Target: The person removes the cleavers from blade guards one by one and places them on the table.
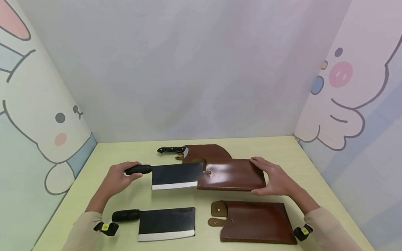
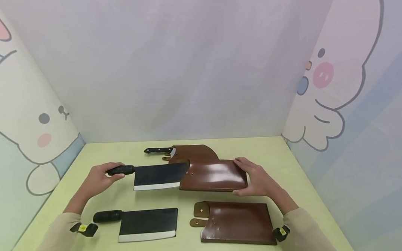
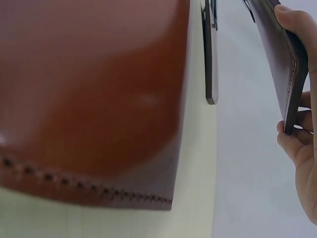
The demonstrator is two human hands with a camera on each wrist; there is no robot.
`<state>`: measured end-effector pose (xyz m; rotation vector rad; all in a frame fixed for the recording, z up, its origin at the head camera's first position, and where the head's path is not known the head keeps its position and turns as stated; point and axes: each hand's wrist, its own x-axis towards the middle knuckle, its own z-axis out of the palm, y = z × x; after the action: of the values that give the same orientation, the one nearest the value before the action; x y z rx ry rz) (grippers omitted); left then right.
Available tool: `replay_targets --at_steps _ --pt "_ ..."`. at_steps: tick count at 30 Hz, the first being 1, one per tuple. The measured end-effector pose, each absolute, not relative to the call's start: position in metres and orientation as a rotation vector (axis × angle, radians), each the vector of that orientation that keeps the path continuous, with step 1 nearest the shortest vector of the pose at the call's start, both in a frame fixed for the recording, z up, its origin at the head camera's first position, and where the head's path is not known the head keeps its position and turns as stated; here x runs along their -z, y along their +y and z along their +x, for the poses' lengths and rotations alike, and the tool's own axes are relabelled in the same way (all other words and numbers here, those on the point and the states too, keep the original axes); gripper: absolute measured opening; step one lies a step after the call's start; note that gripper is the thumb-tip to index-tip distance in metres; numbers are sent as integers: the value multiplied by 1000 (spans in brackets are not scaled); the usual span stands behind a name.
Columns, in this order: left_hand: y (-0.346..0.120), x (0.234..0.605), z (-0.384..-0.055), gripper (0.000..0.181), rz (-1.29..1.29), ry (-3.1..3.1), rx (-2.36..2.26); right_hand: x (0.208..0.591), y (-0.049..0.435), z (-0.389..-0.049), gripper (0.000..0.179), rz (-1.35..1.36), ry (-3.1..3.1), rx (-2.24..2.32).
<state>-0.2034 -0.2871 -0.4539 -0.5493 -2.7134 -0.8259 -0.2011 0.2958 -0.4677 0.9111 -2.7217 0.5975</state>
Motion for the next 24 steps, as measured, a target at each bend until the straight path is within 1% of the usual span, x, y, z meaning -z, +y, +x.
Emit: replay_targets --at_steps 12,24 --pt "-303 464 -204 36 -533 -2747 780 470 318 -197 108 875 -2746 -537" --pt "-306 469 -204 36 -551 -2791 752 469 328 -197 107 871 -2793 -502"
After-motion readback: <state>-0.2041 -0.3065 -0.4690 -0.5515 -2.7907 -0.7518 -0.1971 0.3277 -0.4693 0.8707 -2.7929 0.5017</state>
